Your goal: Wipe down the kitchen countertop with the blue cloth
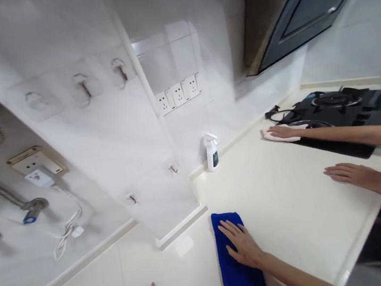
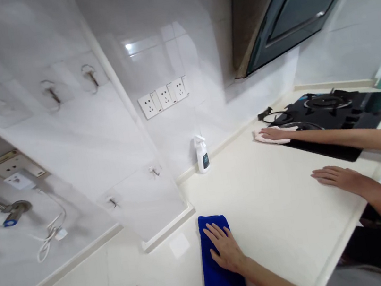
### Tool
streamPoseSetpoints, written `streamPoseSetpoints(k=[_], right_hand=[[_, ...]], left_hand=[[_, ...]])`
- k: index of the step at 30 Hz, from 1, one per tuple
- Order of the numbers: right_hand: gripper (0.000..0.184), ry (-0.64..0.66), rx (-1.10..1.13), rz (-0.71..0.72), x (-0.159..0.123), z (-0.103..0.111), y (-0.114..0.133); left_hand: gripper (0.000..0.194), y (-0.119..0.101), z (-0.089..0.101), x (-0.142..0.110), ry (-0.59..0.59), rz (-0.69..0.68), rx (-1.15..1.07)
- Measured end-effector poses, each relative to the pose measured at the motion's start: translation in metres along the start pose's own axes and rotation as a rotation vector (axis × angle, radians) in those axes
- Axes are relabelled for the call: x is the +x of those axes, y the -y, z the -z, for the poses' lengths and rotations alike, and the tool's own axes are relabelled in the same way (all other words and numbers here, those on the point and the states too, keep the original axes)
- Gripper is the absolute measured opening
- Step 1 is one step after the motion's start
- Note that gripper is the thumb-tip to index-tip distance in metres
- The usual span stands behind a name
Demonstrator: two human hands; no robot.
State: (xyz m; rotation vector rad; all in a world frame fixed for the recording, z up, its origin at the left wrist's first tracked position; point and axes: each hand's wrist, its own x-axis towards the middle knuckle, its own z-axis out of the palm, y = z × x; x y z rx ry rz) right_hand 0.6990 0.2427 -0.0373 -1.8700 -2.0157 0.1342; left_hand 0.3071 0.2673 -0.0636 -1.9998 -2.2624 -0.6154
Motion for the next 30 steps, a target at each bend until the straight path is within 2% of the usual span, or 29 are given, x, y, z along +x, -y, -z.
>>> streamPoseSetpoints(k=[3,5,7,9,12,14,17,20,24,30], right_hand=[[0.067,0.096,0.042,0.374,-0.002,0.022,-0.027],[0.066,0.129,0.028,0.479,-0.001,0.024,-0.033],[0.066,0.095,-0.026,0.429,0.0,0.013,-0.025],[0.065,0.032,-0.103,0.279,0.001,-0.007,-0.004],[0.064,-0.027,-0.199,-0.02,0.011,-0.04,0.044],[0.065,-0.022,-0.223,-0.153,0.024,-0.058,0.077],[0.066,0.012,-0.224,-0.199,0.049,-0.071,0.12],[0.067,0.05,-0.225,-0.169,0.073,-0.074,0.149],[0.067,0.067,-0.243,-0.131,0.087,-0.067,0.157],[0.067,0.072,-0.212,-0.005,0.071,-0.051,0.132]], left_hand=[[0.063,-0.003,0.005,-0.004,0.031,0.002,0.008],[0.063,-0.005,0.007,-0.006,0.049,0.009,0.011],[0.062,-0.006,0.008,-0.008,0.056,0.011,0.01],[0.061,-0.007,0.008,-0.009,0.057,0.006,0.005],[0.06,-0.007,0.009,-0.01,0.058,0.001,-0.005],[0.059,-0.008,0.01,-0.011,0.057,-0.001,-0.01],[0.058,-0.01,0.013,-0.013,0.052,-0.012,-0.014],[0.058,-0.01,0.015,-0.014,0.048,-0.017,-0.022],[0.057,-0.009,0.015,-0.014,0.049,-0.005,-0.037],[0.057,-0.004,0.011,-0.012,0.051,0.007,-0.041]])
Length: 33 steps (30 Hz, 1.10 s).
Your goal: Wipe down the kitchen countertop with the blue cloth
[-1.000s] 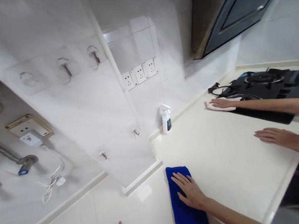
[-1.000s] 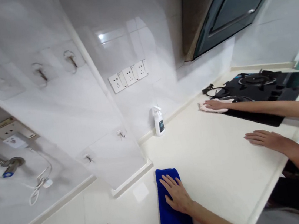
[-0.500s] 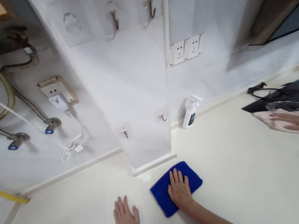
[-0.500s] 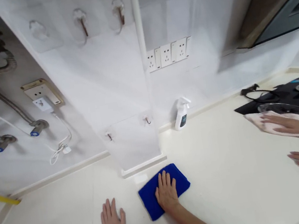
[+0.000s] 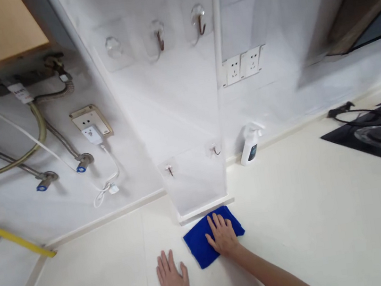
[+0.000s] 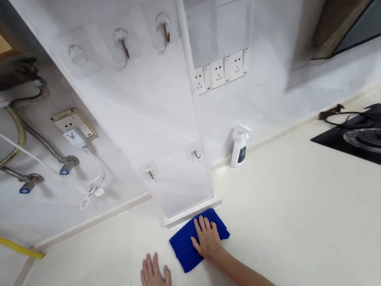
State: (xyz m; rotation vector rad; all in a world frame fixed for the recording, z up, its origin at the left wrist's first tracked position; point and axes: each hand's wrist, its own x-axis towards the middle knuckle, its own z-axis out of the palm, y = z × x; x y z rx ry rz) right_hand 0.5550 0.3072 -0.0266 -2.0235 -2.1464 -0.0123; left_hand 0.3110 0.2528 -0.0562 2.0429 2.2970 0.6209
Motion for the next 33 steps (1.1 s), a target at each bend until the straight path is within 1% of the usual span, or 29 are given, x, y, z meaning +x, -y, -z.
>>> streamPoseSetpoints(k=[2,5,8,10,14,17,19,20,22,24,26,29,31,33], right_hand=[[0.067,-0.001,0.009,0.018,-0.011,0.001,-0.009],[0.066,-0.022,0.027,-0.01,-0.032,-0.002,-0.022],[0.059,-0.056,0.063,-0.05,-0.059,-0.007,-0.034],[0.055,-0.071,0.087,-0.066,-0.08,-0.009,-0.041],[0.053,-0.105,0.135,-0.068,-0.119,-0.011,-0.053],[0.052,-0.151,0.166,-0.042,-0.138,-0.011,-0.061],[0.052,-0.177,0.19,-0.014,-0.143,-0.01,-0.065],[0.051,-0.183,0.203,-0.002,-0.144,-0.01,-0.066],[0.052,-0.183,0.225,0.002,-0.144,-0.009,-0.065],[0.053,-0.173,0.233,-0.036,-0.142,-0.008,-0.061],[0.056,-0.156,0.235,-0.095,-0.141,-0.008,-0.055],[0.059,-0.127,0.263,-0.147,-0.14,-0.007,-0.049],[0.058,-0.128,0.32,-0.142,-0.141,-0.007,-0.048],[0.053,-0.166,0.433,-0.104,-0.143,-0.008,-0.05]], left_hand=[[0.058,0.003,-0.002,0.0,-0.004,0.002,-0.003],[0.059,0.004,-0.003,0.002,-0.002,0.019,-0.025],[0.059,-0.008,-0.001,0.005,0.022,0.093,-0.081],[0.06,-0.027,-0.001,0.005,0.064,0.09,-0.154],[0.061,-0.08,-0.006,-0.003,0.194,-0.102,-0.321],[0.059,-0.111,-0.006,-0.008,0.232,-0.179,-0.246],[0.058,-0.122,0.0,-0.006,0.243,-0.186,-0.177],[0.06,-0.126,0.004,-0.003,0.264,-0.163,-0.162],[0.065,-0.131,0.012,0.005,0.353,-0.083,-0.169],[0.067,-0.134,0.02,0.012,0.456,-0.01,-0.194],[0.055,-0.136,0.026,0.017,0.522,0.007,-0.218],[0.034,-0.136,0.033,0.018,0.535,-0.032,-0.263],[0.027,-0.134,0.04,0.018,0.521,-0.06,-0.305],[0.022,-0.132,0.049,0.02,0.521,-0.076,-0.353]])
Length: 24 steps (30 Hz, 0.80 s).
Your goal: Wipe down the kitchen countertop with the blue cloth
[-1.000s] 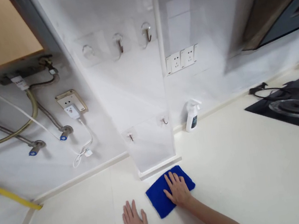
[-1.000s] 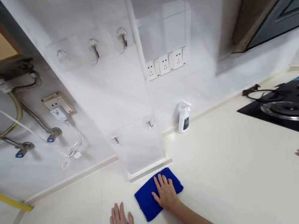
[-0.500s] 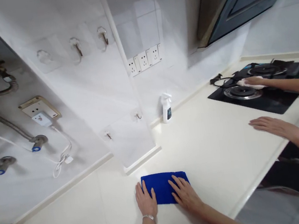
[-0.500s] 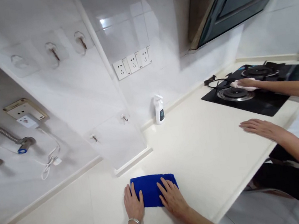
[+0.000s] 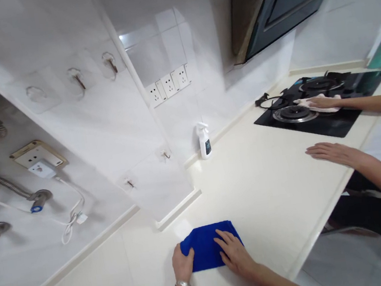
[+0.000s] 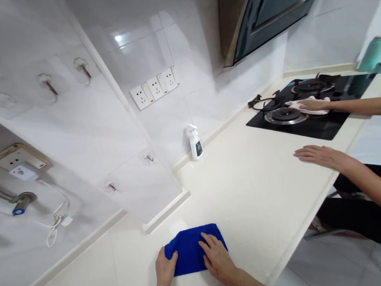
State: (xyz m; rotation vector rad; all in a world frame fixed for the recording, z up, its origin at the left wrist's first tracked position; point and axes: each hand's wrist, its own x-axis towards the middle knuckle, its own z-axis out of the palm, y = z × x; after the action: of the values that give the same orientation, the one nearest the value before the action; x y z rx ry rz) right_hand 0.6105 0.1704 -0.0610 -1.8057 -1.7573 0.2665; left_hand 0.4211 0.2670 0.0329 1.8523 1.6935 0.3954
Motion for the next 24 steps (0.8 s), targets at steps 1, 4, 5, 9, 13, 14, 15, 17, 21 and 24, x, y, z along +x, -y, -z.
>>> streamPoseSetpoints(k=[1,4,5,9,13,14,15,17,21,24], right_hand=[[0.05,-0.022,0.085,0.021,-0.001,0.0,-0.001],[0.04,-0.103,0.414,0.02,-0.002,0.003,-0.003],[0.037,-0.128,0.528,-0.023,-0.001,0.005,-0.002],[0.046,-0.121,0.93,-0.407,0.01,0.019,-0.001],[0.06,-0.075,1.006,-0.581,0.026,0.037,-0.004],[0.06,-0.074,0.991,-0.593,0.029,0.04,-0.005],[0.058,-0.075,0.967,-0.601,0.031,0.043,-0.006],[0.053,-0.08,0.9,-0.599,0.032,0.048,-0.007],[0.035,-0.092,0.722,-0.573,0.028,0.052,-0.008],[0.024,-0.115,0.6,-0.526,0.022,0.053,-0.01]], left_hand=[[0.021,-0.001,0.005,0.0,0.003,-0.004,-0.021],[0.021,-0.008,0.017,0.001,-0.011,0.011,-0.059],[0.021,-0.012,0.019,0.001,-0.022,0.02,-0.061],[0.026,-0.037,0.009,-0.005,-0.043,0.0,-0.055],[0.039,-0.067,-0.014,-0.023,0.158,-0.217,-0.125],[0.039,-0.072,-0.018,-0.027,0.29,-0.282,-0.167],[0.039,-0.074,-0.02,-0.029,0.422,-0.328,-0.21],[0.039,-0.07,-0.018,-0.029,0.553,-0.341,-0.265],[0.046,-0.018,0.006,-0.014,0.211,-0.241,-0.233],[0.054,0.051,0.026,-0.003,-0.038,-0.175,-0.1]])
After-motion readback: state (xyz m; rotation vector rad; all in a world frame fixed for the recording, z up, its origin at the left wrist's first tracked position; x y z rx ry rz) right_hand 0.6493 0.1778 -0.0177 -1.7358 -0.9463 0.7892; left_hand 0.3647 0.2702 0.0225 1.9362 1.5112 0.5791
